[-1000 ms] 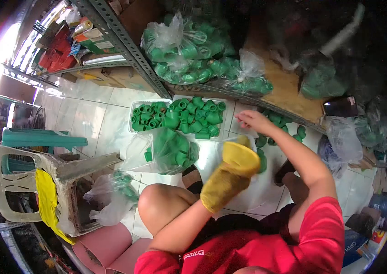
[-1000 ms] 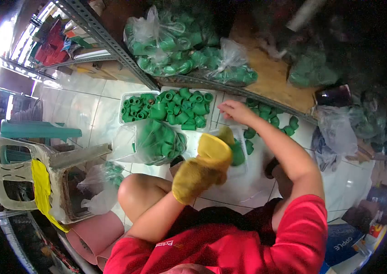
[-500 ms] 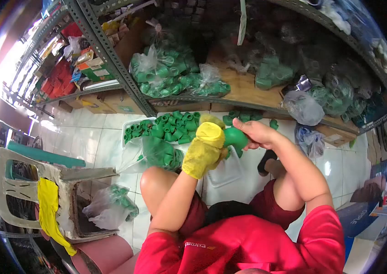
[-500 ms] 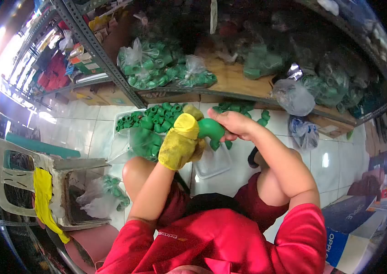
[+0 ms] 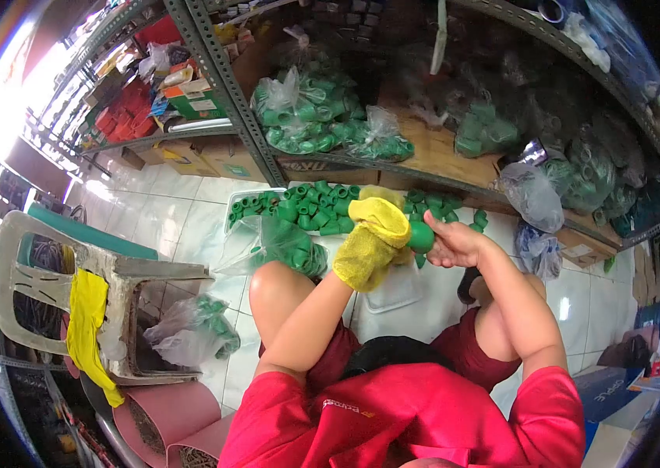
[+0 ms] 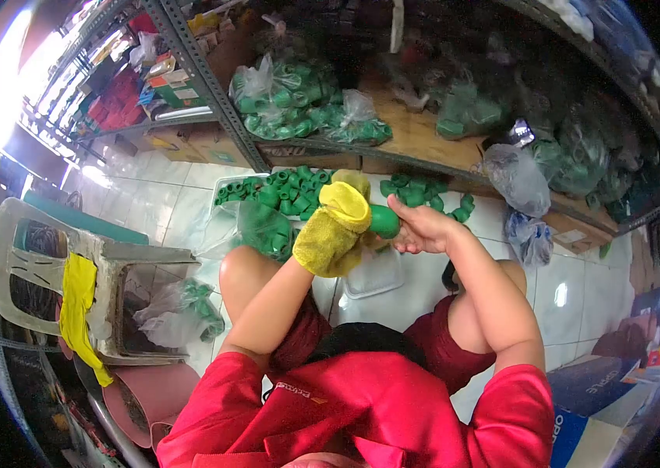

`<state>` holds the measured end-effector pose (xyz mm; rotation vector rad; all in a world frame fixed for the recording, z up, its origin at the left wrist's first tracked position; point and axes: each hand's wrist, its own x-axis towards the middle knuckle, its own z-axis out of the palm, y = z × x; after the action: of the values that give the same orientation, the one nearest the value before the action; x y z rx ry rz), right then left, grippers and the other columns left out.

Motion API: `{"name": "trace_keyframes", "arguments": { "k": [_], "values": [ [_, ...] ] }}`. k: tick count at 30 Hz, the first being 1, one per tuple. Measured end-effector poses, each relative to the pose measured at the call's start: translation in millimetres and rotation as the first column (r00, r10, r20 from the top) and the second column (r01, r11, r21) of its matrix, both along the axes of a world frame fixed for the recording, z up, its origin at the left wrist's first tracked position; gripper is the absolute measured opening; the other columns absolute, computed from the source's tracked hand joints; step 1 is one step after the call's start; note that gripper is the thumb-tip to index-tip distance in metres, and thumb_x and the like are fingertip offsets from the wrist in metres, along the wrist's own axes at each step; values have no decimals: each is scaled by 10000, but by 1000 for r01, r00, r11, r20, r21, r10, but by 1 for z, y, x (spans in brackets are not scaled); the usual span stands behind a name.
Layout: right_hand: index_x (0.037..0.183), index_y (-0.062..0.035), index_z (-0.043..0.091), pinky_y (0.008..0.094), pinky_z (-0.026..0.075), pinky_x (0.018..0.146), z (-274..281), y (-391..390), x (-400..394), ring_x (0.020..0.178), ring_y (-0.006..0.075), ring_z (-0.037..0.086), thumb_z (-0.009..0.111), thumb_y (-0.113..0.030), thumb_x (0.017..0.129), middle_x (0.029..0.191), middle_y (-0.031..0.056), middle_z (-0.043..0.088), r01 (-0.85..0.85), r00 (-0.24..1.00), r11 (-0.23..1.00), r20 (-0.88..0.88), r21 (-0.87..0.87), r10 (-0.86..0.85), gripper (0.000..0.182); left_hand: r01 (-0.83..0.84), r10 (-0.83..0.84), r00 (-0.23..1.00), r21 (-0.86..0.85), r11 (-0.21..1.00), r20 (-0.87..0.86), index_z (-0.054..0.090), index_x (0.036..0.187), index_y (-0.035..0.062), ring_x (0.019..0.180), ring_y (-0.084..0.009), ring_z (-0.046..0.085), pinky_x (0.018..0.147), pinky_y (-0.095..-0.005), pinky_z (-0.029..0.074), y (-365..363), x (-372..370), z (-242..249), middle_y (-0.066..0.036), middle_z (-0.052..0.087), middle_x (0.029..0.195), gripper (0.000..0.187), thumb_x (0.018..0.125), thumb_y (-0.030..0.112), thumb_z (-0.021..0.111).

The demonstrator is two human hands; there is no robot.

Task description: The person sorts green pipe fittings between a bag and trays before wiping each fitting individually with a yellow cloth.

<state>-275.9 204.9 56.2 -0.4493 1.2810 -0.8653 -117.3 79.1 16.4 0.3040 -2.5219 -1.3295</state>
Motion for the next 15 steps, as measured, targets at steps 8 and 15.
{"name": "trace_keyframes", "arguments": {
  "k": [8, 15],
  "values": [
    [1248, -97, 439, 277, 457, 615, -1, -12, 9, 732, 190, 561, 587, -261, 832, 900, 90, 587, -273, 740, 932, -671, -239, 45, 471, 25, -89, 994, -700, 714, -55, 570, 880, 112, 825, -297, 546, 693, -378, 444, -3, 2, -23, -91, 570, 840, 257, 659, 236, 618],
    [1310, -146, 379, 328, 411, 867, 6, -16, 24, 1041, 248, 503, 622, -55, 739, 1175, 100, 484, -593, 403, 629, -862, -503, -308, 626, -123, 56, 976, -322, 939, -210, 548, 1022, 123, 845, -282, 544, 695, -370, 433, -4, 5, -29, -87, 561, 953, 302, 769, 287, 561]
  ]
}}
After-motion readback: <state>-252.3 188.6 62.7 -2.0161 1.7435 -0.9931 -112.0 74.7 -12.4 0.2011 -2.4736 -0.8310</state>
